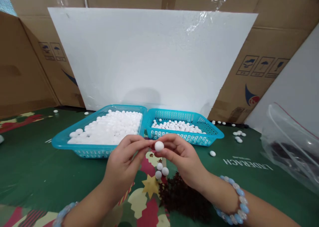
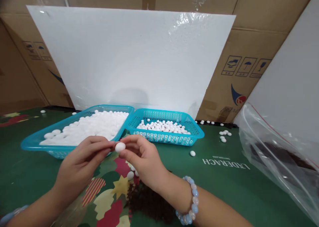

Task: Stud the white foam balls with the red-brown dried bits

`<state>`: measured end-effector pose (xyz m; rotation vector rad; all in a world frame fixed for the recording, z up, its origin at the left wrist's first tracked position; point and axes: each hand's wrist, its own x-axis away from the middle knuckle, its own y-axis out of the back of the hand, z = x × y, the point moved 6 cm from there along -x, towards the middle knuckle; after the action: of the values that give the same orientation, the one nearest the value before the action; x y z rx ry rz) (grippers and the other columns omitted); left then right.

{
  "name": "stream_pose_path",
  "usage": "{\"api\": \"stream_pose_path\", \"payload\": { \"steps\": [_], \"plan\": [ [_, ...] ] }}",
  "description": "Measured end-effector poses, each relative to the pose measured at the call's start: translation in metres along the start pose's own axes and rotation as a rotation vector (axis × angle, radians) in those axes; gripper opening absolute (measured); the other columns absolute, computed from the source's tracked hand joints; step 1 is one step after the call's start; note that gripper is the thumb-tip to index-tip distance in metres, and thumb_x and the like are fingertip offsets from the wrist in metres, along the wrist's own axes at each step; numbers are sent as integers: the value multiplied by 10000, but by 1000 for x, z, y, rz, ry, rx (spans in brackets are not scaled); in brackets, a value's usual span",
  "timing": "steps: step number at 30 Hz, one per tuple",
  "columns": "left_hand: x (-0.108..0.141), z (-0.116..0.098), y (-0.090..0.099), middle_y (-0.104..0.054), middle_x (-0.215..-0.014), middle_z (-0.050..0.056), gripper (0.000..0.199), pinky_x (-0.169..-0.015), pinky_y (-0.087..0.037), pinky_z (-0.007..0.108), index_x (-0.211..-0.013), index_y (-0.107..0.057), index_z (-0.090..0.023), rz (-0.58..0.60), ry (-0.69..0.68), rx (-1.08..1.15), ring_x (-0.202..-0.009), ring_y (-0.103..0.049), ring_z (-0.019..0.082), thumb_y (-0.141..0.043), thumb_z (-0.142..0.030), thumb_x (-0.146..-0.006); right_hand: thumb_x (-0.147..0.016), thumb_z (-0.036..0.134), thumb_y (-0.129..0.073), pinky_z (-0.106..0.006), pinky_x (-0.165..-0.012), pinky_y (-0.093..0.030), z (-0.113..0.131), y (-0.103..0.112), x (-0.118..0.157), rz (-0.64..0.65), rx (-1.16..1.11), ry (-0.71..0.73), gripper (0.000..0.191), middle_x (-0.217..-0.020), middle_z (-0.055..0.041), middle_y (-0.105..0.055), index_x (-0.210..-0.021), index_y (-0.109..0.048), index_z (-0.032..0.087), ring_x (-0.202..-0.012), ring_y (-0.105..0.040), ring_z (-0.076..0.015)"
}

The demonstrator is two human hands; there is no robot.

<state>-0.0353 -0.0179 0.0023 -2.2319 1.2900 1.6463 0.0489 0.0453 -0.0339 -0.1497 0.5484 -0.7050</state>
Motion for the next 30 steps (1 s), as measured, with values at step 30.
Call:
{"api": "stream_pose_path", "payload": {
  "steps": [30],
  "plan": [
    [2,26,-21,-541,-634,-8,133,-506,-365,189,-632,-541,-182,577,390,-12,-579,-480,103,-410,-167,-617,-563,172,-528,-190,-492,-408,-2,22,-13,-94,292,-94,133,-574,41,-486,-644,-422,175,-542,-484,-58]
  ]
}}
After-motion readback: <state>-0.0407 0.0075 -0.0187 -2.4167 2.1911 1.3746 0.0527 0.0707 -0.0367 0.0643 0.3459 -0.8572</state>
